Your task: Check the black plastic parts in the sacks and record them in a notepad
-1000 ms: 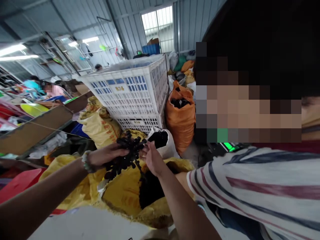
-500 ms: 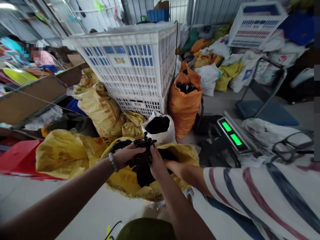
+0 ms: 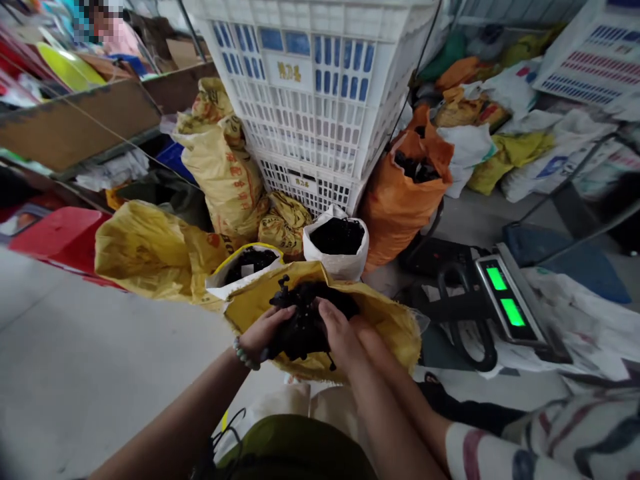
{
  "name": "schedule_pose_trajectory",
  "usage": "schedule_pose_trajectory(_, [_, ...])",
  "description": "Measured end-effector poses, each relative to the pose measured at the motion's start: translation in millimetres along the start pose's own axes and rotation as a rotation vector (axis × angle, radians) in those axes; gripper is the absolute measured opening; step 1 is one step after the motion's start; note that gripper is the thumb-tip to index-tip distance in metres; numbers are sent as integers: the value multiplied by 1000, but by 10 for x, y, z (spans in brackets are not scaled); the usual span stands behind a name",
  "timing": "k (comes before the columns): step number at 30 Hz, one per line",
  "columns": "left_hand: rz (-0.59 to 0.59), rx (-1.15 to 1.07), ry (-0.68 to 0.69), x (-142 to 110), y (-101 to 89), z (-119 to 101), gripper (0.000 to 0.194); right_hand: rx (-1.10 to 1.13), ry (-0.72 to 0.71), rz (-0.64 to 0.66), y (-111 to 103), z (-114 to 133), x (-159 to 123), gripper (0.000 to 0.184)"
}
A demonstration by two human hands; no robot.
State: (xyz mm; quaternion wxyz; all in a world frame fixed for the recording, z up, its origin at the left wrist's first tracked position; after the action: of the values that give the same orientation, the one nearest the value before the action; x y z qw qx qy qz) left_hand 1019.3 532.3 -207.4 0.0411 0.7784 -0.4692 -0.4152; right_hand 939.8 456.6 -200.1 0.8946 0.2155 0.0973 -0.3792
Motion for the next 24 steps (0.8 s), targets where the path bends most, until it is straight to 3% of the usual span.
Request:
schedule_pose_trajectory(3, [34, -78, 12, -62, -41, 32, 29, -200, -40, 34, 16, 74, -126, 41])
schedule_pose_trajectory(5, [59, -117, 13, -103, -44, 56, 29, -409, -195, 8, 56, 281, -229, 38])
schedule_pose_trajectory(8, [59, -169, 11, -148, -57, 111, 25, -712, -405, -10, 276, 583, -353, 28])
schedule_pose_trajectory(11, [26, -225, 18, -169, -98, 185, 13, -899, -411, 78, 566, 638, -327, 19])
schedule_pose_trajectory(14, [31, -287, 19, -188, -109, 245, 4, -930, -373, 138, 706, 612, -262, 8])
schedule_pose_trajectory(19, [168, -417, 53, -259, 28, 157, 26, -851, -384, 154, 704, 629, -255, 7])
schedule_pose_trajectory(24, [215, -519, 128, -307, 80, -15, 42, -822, -332, 197, 706, 645, -277, 10])
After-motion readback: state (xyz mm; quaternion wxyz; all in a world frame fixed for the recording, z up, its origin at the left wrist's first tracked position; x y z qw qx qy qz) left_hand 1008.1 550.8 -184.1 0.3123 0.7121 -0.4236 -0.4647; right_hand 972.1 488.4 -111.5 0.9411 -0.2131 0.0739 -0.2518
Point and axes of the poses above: each hand's wrist, its own x-axis towards the middle knuckle, its own y-axis out of the palm, z = x × y, the point moved 10 cm from there along x, towards the middle knuckle, and after that the axes turned 10 degrees about x, right-handed, at the moved point
